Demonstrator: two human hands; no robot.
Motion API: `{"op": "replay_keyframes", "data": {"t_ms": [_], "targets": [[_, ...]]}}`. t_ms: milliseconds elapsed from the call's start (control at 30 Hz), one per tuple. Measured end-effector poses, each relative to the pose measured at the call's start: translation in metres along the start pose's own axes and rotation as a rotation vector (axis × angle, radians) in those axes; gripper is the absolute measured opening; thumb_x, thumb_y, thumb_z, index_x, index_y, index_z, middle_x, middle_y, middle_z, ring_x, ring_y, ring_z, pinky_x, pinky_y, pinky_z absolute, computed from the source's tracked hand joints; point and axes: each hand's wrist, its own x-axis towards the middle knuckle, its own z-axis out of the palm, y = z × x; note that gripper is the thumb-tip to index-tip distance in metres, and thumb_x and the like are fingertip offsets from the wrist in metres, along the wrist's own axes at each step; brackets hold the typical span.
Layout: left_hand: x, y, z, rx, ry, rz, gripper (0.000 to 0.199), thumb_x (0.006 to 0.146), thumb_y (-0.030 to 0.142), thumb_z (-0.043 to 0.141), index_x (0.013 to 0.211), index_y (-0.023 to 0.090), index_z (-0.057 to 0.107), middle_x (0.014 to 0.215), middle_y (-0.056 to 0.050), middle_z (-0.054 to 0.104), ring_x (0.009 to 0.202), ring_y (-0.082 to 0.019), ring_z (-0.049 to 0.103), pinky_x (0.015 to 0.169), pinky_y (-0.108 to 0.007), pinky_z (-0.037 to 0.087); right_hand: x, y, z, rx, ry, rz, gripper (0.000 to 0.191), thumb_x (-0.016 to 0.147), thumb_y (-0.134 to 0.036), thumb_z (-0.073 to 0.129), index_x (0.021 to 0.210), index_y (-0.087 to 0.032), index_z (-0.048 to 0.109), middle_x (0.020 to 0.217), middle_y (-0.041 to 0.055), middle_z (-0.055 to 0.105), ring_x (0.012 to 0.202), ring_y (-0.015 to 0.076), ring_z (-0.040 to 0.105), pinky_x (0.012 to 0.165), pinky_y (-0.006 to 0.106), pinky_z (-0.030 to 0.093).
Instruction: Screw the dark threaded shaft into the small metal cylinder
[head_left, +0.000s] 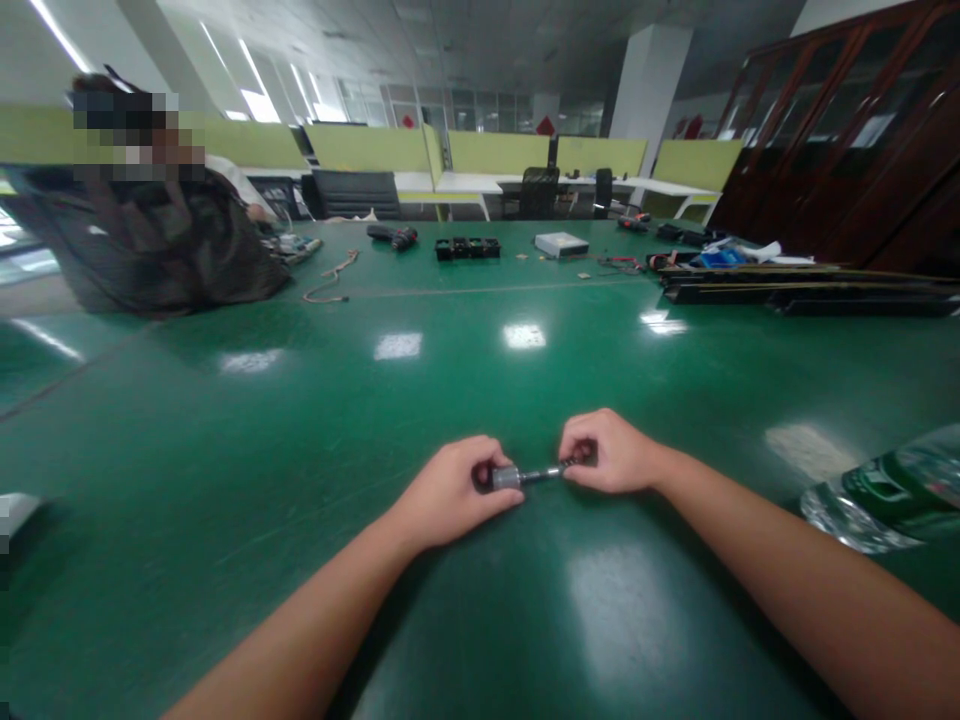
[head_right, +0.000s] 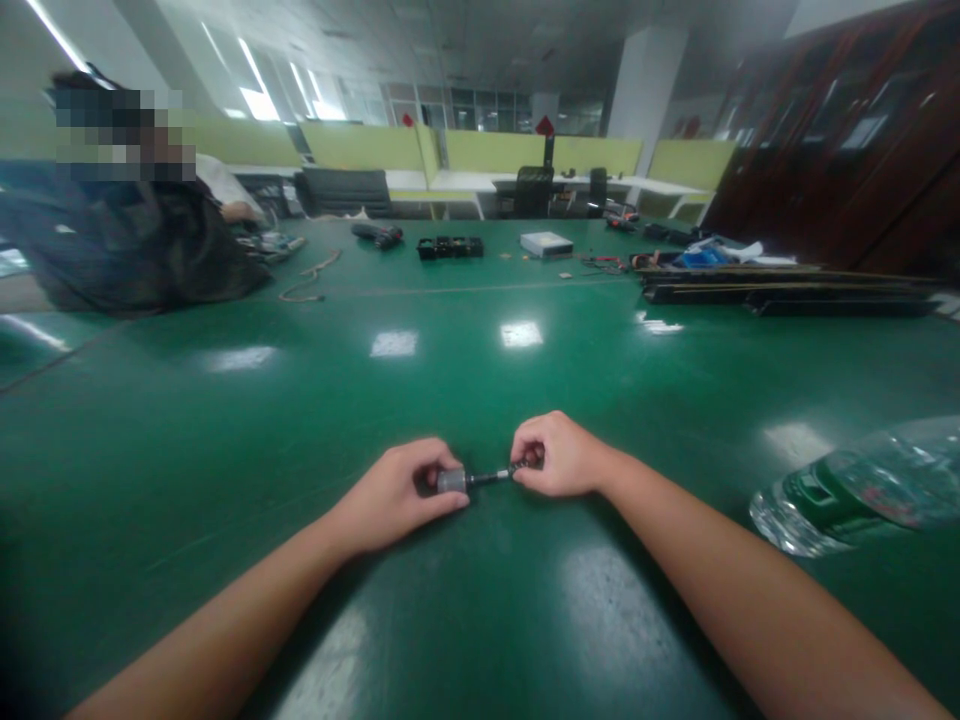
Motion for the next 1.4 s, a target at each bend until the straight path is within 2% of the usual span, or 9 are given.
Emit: {"op": "replay_keyframes", "data": {"t_ms": [267,367,433,467,567,700,833,1033,1400], "targets": [[0.001,-0.001,0.001,-0.005,0.005,0.002,0.021,0.079,0.037,0.075,0.084,0.019,0.065,0.077,0.001,0.062,0.070,-0.015,0.056,0.063,-0.025,0.040,0.002,-0.010,0.007,0.007,-0.008,-0.049,0.006,0.071,-0.017,0.071,0.076,-0.015,0.071,0.072,0.0027,0.067,0.065,0.0139,0.061,0.063,0.025,0.048],[0.001,-0.001,0.001,-0.015,0.000,-0.001,0.021,0.079,0.036,0.076,0.083,0.019,0.065,0.076,0.001,0.061,0.070,-0.015,0.056,0.063,-0.025,0.040,0.003,-0.015,0.011,0.116,0.022,-0.116,0.033,0.070,-0.011,0.067,0.102,-0.017,0.071,0.091,0.0050,0.073,0.079,0.0164,0.066,0.075,0.028,0.053],[0.002,-0.001,0.001,-0.023,0.001,-0.004,0.021,0.079,0.036,0.076,0.083,0.019,0.064,0.076,0.001,0.061,0.070,-0.015,0.057,0.063,-0.025,0.040,0.003,-0.017,0.013,0.184,0.041,-0.139,0.053,0.070,-0.007,0.062,0.121,-0.019,0.065,0.106,0.0060,0.073,0.087,0.0167,0.067,0.083,0.030,0.054],[0.002,-0.001,0.001,-0.024,0.003,-0.005,0.021,0.079,0.036,0.076,0.083,0.019,0.064,0.076,0.001,0.061,0.070,-0.015,0.057,0.063,-0.025,0.040,0.002,-0.017,0.014,0.198,0.047,-0.137,0.057,0.069,-0.006,0.061,0.124,-0.019,0.063,0.111,0.0063,0.073,0.089,0.0167,0.068,0.085,0.031,0.054],[0.002,-0.001,0.001,-0.024,0.004,0.001,0.020,0.079,0.036,0.076,0.083,0.019,0.065,0.076,0.002,0.062,0.070,-0.015,0.057,0.064,-0.025,0.040,0.002,-0.014,0.014,0.170,0.055,-0.110,0.049,0.070,-0.006,0.062,0.118,-0.018,0.066,0.108,0.0065,0.073,0.086,0.0169,0.068,0.083,0.031,0.054],[0.002,0.000,0.000,-0.026,-0.002,0.007,0.019,0.079,0.035,0.075,0.084,0.019,0.065,0.077,0.001,0.063,0.070,-0.015,0.058,0.064,-0.025,0.040,0.003,-0.011,0.014,0.089,0.037,-0.085,0.034,0.071,-0.010,0.067,0.104,-0.017,0.071,0.091,0.0047,0.072,0.075,0.0157,0.065,0.073,0.028,0.052],[0.002,0.000,0.000,-0.023,0.003,0.009,0.020,0.079,0.036,0.075,0.084,0.019,0.065,0.077,0.001,0.063,0.070,-0.015,0.057,0.063,-0.025,0.040,0.005,-0.017,0.017,0.038,0.008,-0.070,0.020,0.074,-0.012,0.069,0.092,-0.017,0.073,0.085,0.0039,0.071,0.076,0.0162,0.065,0.072,0.027,0.050],[0.002,-0.002,0.001,-0.018,0.001,0.013,0.021,0.079,0.037,0.075,0.085,0.019,0.065,0.078,0.001,0.063,0.071,-0.015,0.058,0.063,-0.025,0.041,0.007,-0.024,0.022,0.032,0.007,-0.091,0.017,0.080,-0.013,0.068,0.095,-0.018,0.075,0.087,0.0047,0.072,0.080,0.0166,0.064,0.075,0.028,0.049],[0.003,-0.003,0.002,-0.008,0.011,0.013,0.021,0.079,0.038,0.074,0.086,0.019,0.066,0.079,0.000,0.064,0.072,-0.016,0.058,0.065,-0.025,0.042,0.008,-0.022,0.026,-0.008,0.000,-0.141,0.020,0.083,-0.017,0.069,0.103,-0.019,0.074,0.092,0.0052,0.071,0.086,0.0177,0.064,0.079,0.029,0.049]]}}
